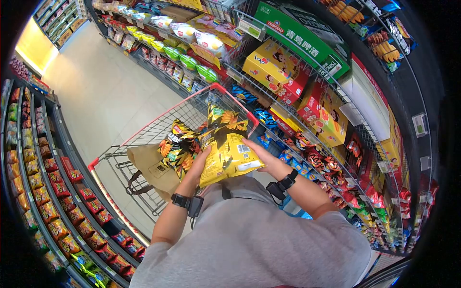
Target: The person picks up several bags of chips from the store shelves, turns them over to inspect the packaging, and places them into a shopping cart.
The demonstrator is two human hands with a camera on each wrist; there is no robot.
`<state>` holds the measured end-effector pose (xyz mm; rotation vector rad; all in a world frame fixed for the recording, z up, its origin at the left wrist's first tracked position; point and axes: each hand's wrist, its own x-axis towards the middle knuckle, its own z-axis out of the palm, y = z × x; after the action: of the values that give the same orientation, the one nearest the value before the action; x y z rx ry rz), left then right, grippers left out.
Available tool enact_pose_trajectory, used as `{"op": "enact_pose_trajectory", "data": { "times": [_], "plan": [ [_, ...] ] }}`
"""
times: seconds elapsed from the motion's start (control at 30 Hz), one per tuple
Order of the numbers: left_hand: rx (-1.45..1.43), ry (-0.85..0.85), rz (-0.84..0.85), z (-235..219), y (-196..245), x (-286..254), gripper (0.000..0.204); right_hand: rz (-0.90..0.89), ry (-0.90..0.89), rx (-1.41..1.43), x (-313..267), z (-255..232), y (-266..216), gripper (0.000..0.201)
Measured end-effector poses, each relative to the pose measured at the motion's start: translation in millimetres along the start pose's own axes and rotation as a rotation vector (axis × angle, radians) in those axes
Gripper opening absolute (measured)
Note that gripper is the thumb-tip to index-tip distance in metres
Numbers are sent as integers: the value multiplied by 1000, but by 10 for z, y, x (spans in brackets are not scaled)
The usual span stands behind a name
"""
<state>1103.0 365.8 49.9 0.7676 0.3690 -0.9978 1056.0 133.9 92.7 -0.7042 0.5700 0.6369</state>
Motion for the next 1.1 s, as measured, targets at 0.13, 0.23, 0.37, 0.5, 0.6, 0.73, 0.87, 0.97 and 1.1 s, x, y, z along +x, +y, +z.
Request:
{"op": "enact_pose_trajectory", "data": {
  "times": [0.13,0.23,0.37,0.5,0.6,0.73,0.87,0.97,1.1],
  "plan": [
    [12,-2,-8,-6,32,16,45,15,26,16,-11,19,-12,47],
    [12,-17,1,34,76,-1,45,6,32,24,-4,36,-19,48],
    [-3,-34,0,-8,73,39,44,-14,19,33,-4,64,-24,47],
    [101,-21,111,-31,19,71,44,-45,30,19,52,42,-64,50],
    [320,67,283,-164,-128,202,47,-243,230,-185,115,73,-112,56],
    [500,117,337,-287,-217,247,48,-419,324,-468,111,171,-311,66],
    [658,120,228,-393,-171,137,48,-693,375,-952,448,-104,-560,71],
    [718,189,201,-1030,-437,371,47,-827,493,-1228,372,420,-741,76],
    [667,310,118,-1398,-588,306,33,-908,464,-1246,652,480,-752,56]
  ]
}}
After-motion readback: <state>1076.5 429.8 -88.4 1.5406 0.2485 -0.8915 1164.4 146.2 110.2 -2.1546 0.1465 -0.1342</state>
